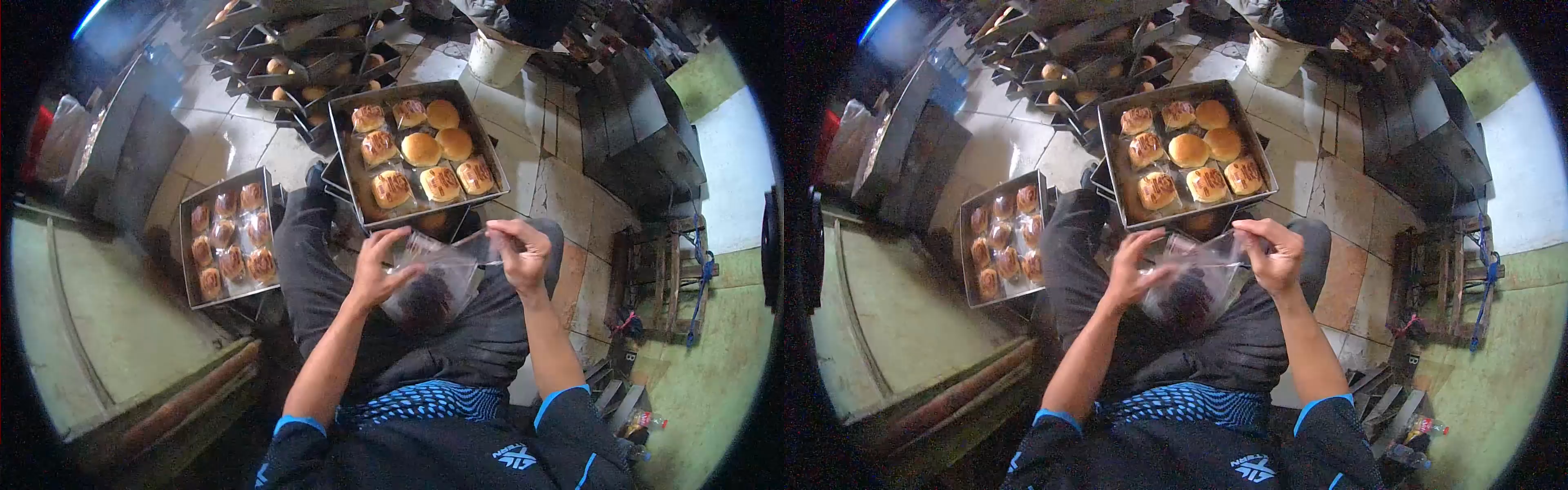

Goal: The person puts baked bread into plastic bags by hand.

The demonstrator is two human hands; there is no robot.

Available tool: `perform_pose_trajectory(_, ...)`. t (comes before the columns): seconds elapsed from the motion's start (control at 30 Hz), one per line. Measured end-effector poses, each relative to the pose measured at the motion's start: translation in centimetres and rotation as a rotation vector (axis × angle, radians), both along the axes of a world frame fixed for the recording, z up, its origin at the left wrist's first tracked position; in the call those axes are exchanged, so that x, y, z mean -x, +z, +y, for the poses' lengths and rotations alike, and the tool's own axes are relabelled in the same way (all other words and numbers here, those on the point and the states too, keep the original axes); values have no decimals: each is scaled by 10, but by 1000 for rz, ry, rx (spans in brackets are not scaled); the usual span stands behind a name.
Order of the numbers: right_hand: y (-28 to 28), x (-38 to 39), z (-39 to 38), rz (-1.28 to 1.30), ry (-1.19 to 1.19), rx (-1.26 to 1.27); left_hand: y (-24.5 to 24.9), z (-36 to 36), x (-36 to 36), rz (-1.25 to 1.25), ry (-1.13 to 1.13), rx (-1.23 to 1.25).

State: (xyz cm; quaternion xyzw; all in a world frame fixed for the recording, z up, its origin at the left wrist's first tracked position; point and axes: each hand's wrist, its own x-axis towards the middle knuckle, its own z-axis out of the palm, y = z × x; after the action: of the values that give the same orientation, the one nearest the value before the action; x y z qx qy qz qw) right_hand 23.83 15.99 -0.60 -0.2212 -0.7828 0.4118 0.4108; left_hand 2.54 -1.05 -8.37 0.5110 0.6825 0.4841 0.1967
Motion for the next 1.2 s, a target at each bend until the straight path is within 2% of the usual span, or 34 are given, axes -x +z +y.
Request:
perform_pose_trajectory(0.03,-1,2,-1,47,-24,145,-6,4,8,-26,42,-163)
perform_pose_trajectory(0.1,-1,10,-10,141,-73,440,12,12,12,-554,112,-332)
perform_pose_trajectory(0.13,-5,16,-12,118,-33,485,34,12,14,-848,142,-257)
perform_pose_trajectory(0.17,-7,27,-18,111,-22,503,47,20,15,-920,306,-238)
perform_pose_trajectory(0.23,-4,47,-27,58,-24,308,33,18,36,-820,478,-130)
perform_pose_trajectory(0.3,10,74,-25,50,0,86,32,12,49,-802,626,-146)
perform_pose_trajectory(0.33,10,87,-19,54,53,109,25,7,60,-764,707,-174)
perform_pose_trajectory(0.37,5,100,-4,17,144,71,15,3,71,-754,709,-282)
perform_pose_trajectory(0.43,-10,139,44,-60,329,2,-5,-6,90,-797,766,-335)
perform_pose_trajectory(0.5,-56,180,126,-223,340,-6,-7,5,102,-949,819,-469)
perform_pose_trajectory(0.53,-102,200,174,-400,199,104,-6,5,108,-939,779,-446)
perform_pose_trajectory(0.57,-127,218,216,-677,10,-213,-2,8,109,-930,796,-407)
perform_pose_trajectory(0.63,-195,250,307,-717,-91,-539,0,14,108,-898,827,-335)
perform_pose_trajectory(0.7,-199,281,353,-1175,67,-789,-8,6,111,-889,781,-314)
perform_pose_trajectory(0.77,-238,299,423,-983,183,-389,7,12,111,-930,815,-302)
perform_pose_trajectory(0.87,-229,325,448,-1266,276,-303,-1,10,114,-826,816,-360)
perform_pose_trajectory(0.97,-206,319,437,-1335,467,-138,3,14,114,-916,884,-416)
perform_pose_trajectory(1.03,-225,288,449,-1043,561,-510,1,10,117,-928,826,-433)
perform_pose_trajectory(1.1,-218,265,458,-956,467,-466,1,8,117,-939,782,-443)
perform_pose_trajectory(1.17,-196,255,454,-1059,198,-27,5,12,115,-936,830,-416)
perform_pose_trajectory(1.2,-192,250,456,-1001,137,-120,3,10,115,-923,848,-397)
